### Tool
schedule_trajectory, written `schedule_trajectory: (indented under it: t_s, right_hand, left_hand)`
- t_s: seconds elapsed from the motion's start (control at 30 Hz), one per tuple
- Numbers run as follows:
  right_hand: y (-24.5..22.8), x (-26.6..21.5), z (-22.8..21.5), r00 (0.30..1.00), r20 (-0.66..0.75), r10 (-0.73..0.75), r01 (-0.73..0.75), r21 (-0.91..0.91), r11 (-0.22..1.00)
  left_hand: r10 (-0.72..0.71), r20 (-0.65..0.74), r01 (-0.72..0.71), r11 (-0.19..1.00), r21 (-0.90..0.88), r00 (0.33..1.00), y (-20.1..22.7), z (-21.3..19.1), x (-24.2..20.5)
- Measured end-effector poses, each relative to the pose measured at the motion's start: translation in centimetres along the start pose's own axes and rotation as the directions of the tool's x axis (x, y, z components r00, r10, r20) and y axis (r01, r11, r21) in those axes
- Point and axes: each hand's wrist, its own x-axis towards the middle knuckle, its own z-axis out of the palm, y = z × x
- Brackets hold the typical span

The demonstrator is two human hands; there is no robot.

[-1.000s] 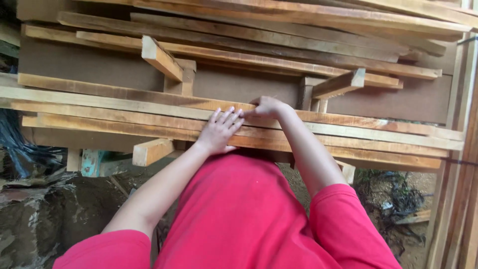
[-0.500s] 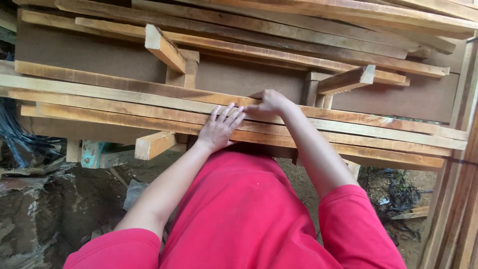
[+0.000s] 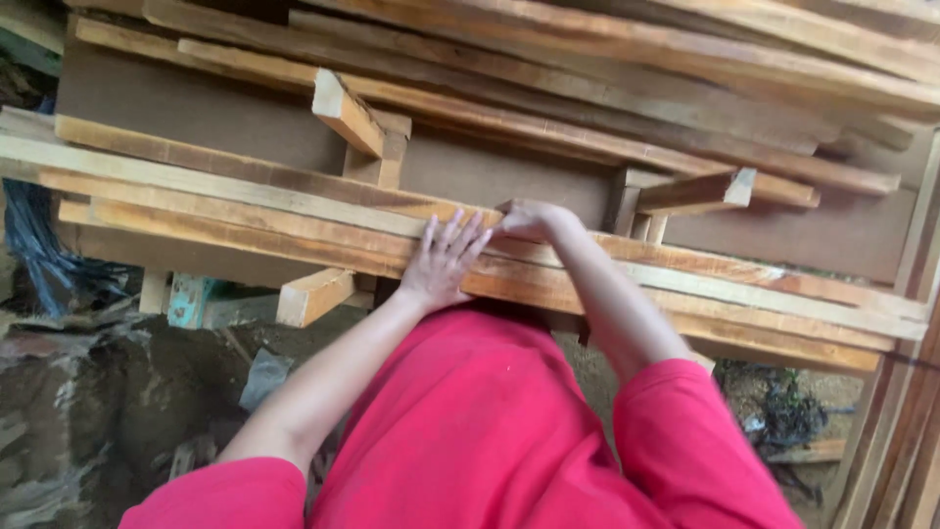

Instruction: The person arranges several wooden planks on a wooden rack, aligning them by hand. They then use a black strap to tie the stack of planks together, wrapping and knotting the strap to secure the wood.

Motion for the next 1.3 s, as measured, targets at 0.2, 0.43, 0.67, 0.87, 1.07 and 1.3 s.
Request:
schedule_trajectory:
  t_s: [0.2,0.43,0.67,0.87,1.07,1.3]
  right_hand:
    - [2.1,2.2,0.7,1.0,0.03,0.0,0.0,-0.023,1.0]
    - [2.5,3.6,1.5,1.0,0.019,-0.012,0.013,-0.05,0.999]
    - [2.7,0.7,6.2,0.704,-0.611,-0.36,0.088,-0.428,0.899]
    - [3.1,2.1,4.4,0.889,-0.426,-0.171,0.066,-0.25,0.966]
    - [2.1,0.9,4.2,0.83,-0.485,-0.275,0.122,-0.324,0.938]
    - [-0.7,-3.5,7.1,0.501,-0.712,-0.492,0.221,-0.444,0.868]
  left_hand:
    - [-0.006,0.108,0.009,1.0,-0.03,0.994,-0.3,-0.7,0.9]
    - [0.035,0.056,-0.035,0.999,-0.011,0.998,-0.1,0.2,0.4]
    - [0.07,0.039,-0.068,0.996,-0.054,0.997,-0.2,0.4,0.4]
    - [0.05,0.024,-0.05,0.999,-0.01,0.998,-0.1,0.3,0.2]
    - [0.063,-0.098,-0.06,0.998,0.029,0.993,0.0,1.4,0.0]
    - [0.019,-0.063,-0.019,1.0,0.0,0.998,0.0,1.2,0.1]
